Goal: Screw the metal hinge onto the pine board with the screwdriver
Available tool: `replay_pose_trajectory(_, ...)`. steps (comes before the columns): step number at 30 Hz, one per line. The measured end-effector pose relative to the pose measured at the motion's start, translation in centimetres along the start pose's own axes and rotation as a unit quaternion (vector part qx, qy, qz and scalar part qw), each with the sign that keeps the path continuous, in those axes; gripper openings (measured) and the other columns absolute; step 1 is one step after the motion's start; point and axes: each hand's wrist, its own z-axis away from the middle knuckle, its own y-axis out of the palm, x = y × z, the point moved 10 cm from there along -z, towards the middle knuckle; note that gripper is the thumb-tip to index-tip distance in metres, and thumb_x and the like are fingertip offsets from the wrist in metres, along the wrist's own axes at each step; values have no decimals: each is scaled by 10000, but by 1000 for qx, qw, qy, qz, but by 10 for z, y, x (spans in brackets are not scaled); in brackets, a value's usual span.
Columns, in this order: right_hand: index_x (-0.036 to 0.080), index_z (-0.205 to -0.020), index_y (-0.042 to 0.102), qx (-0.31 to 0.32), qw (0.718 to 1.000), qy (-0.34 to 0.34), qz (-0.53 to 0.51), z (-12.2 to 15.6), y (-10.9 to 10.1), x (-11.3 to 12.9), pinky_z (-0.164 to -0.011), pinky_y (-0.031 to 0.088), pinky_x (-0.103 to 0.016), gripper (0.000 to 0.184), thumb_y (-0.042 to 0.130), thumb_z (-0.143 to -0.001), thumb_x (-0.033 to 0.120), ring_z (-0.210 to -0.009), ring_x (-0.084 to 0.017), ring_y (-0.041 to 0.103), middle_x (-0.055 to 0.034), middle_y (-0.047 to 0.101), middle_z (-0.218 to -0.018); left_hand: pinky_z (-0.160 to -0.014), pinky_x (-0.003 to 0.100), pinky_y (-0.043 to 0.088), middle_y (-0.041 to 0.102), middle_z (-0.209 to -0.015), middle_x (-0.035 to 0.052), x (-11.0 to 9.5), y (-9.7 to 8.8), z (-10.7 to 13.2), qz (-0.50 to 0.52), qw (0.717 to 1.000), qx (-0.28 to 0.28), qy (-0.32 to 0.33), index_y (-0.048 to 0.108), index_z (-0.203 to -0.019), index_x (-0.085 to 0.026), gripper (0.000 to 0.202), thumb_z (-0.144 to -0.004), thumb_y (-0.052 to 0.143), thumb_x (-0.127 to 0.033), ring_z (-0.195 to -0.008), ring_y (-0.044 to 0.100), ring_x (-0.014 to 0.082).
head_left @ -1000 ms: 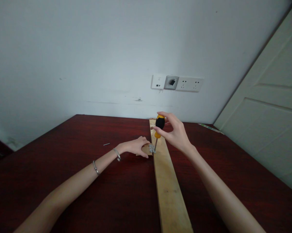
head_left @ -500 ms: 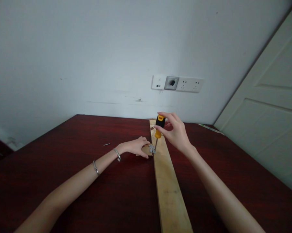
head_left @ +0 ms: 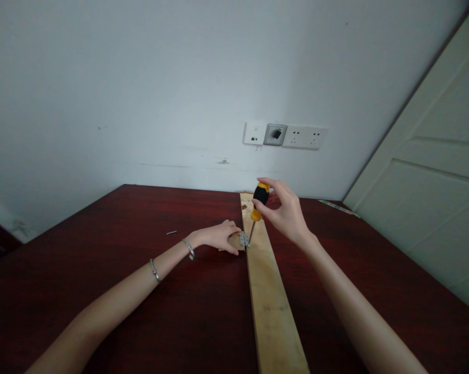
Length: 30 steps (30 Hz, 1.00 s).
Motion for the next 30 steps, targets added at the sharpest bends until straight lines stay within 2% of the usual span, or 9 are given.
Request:
replay_pose_trajectory(5, 261, -1220, 568, -73, 997, 10, -3, -4, -28, -4, -701, 550, -332, 448, 644, -779, 228, -774, -158, 590, -43, 618, -1058, -943, 325, 374, 509, -1163, 102, 1, 3, 0, -11, 1000, 12, -12, 493, -1301, -152, 742, -699, 740, -508, -1094, 458, 264)
replay_pose_trajectory(8, 269, -1239, 552, -92, 995, 22, -23, -4, -39, -11, -696, 557, -340, 470, 648, -779, 243, -757, -152, 602, -42, 617, -1084, -933, 342, 384, 504, -1194, 120, 0, 5, 0, -8, 1000, 13, -4, 414, -1370, -148, 866, -672, 757, -526, -1102, 459, 276)
replay_pose_trajectory(10, 272, -1250, 544, -96, 995, 24, -29, -4, -42, -14, -698, 559, -345, 478, 646, -783, 251, -747, -150, 603, -43, 616, -1087, -938, 355, 383, 503, -1204, 118, -6, 1, 1, 0, 1000, -7, 16, 398, -1380, -166, 875, -668, 770, -512, -1104, 455, 274)
replay_pose_trajectory(12, 273, -1248, 547, -101, 994, 19, -25, -4, -45, -13, -697, 559, -347, 476, 648, -783, 256, -736, -149, 599, -41, 618, -1061, -953, 364, 376, 514, -1190, 105, -17, -9, 1, 8, 998, -45, 42, 457, -1324, -185, 734, -716, 746, -477, -1102, 450, 261)
replay_pose_trajectory(15, 272, -1237, 559, -107, 994, 10, -16, -4, -48, -9, -695, 558, -346, 464, 652, -783, 265, -723, -148, 592, -41, 623, -1034, -955, 355, 373, 540, -1109, 79, -32, -20, 0, 5, 993, -98, 59, 600, -1105, -192, 378, -794, 693, -387, -1079, 460, 238)
replay_pose_trajectory(18, 273, -1224, 568, -110, 994, 3, -13, -5, -50, -5, -700, 557, -345, 452, 656, -782, 274, -744, -155, 595, -45, 631, -1054, -926, 353, 388, 559, -1041, 69, -43, -20, -4, -23, 991, -115, 59, 645, -948, -189, 185, -801, 683, -294, -1041, 478, 233)
replay_pose_trajectory(22, 271, -1217, 572, -110, 994, -3, -9, -5, -51, -3, -711, 555, -346, 451, 662, -776, 271, -767, -162, 599, -43, 631, -1059, -871, 350, 404, 581, -948, 66, -49, -13, -8, -61, 989, -124, 60, 655, -837, -166, 79, -818, 653, -243, -945, 502, 222)
replay_pose_trajectory(30, 277, -1213, 573, -113, 994, -3, -7, -4, -50, -2, -712, 552, -352, 446, 658, -774, 269, -741, -158, 586, -38, 620, -1034, -836, 343, 405, 566, -925, 59, -49, -13, -8, -61, 988, -141, 35, 636, -757, -160, 105, -815, 654, -245, -886, 512, 209)
